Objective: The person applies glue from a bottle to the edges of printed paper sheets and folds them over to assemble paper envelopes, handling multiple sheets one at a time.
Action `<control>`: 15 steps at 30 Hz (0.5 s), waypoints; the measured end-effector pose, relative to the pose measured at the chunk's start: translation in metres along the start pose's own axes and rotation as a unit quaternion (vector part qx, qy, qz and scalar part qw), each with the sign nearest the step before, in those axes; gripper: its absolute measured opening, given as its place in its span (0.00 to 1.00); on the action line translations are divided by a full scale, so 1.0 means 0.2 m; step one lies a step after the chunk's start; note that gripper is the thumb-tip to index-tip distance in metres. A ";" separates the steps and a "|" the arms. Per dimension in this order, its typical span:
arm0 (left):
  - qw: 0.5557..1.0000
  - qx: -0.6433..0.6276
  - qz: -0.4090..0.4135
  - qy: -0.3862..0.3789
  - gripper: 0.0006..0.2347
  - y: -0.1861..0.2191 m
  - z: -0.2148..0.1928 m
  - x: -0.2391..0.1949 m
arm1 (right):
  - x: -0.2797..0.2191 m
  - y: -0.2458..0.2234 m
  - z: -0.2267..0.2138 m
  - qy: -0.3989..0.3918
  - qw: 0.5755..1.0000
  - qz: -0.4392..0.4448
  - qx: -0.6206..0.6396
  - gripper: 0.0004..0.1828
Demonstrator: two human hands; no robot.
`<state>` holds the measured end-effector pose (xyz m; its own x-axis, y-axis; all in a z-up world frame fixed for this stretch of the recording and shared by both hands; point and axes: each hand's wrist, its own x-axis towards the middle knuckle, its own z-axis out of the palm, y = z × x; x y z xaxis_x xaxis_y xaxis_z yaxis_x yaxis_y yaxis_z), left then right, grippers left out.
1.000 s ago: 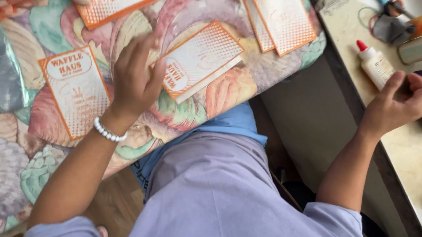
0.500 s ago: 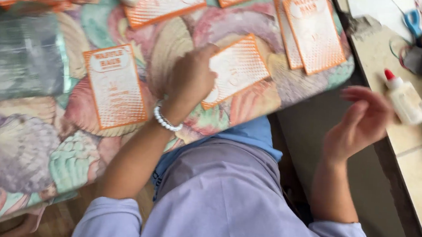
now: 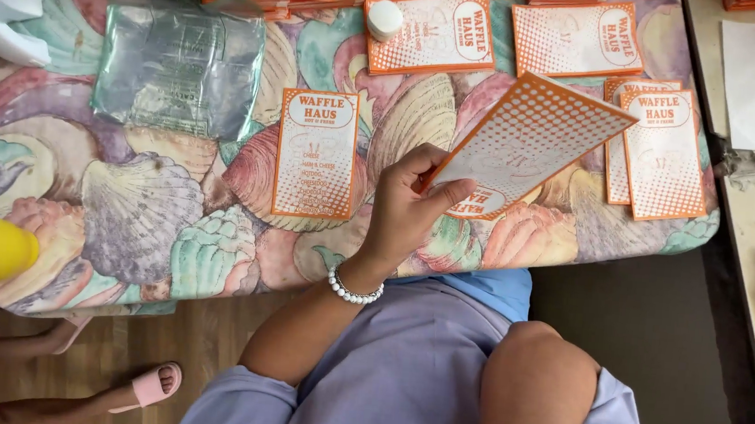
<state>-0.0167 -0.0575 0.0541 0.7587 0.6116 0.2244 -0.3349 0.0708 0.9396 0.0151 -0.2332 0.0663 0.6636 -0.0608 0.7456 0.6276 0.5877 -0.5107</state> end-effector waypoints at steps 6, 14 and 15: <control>0.993 -0.097 -0.073 -0.001 0.07 0.02 0.02 -0.06 | 0.07 -0.11 -0.02 0.083 0.978 -0.165 -0.099 0.40; 0.982 -0.151 -0.110 -0.040 0.07 -0.05 0.07 -0.06 | 0.42 0.17 -0.04 -0.055 0.959 0.256 -0.107 0.53; 0.986 -0.110 -0.116 -0.048 0.08 -0.03 0.06 -0.06 | 0.42 0.18 0.00 -0.043 0.952 0.256 -0.163 0.47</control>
<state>-0.0173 -0.0754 0.0484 0.8749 0.4823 0.0443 -0.2521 0.3754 0.8919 0.0934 -0.2168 0.1118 0.8893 0.2415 0.3884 0.3330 0.2401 -0.9118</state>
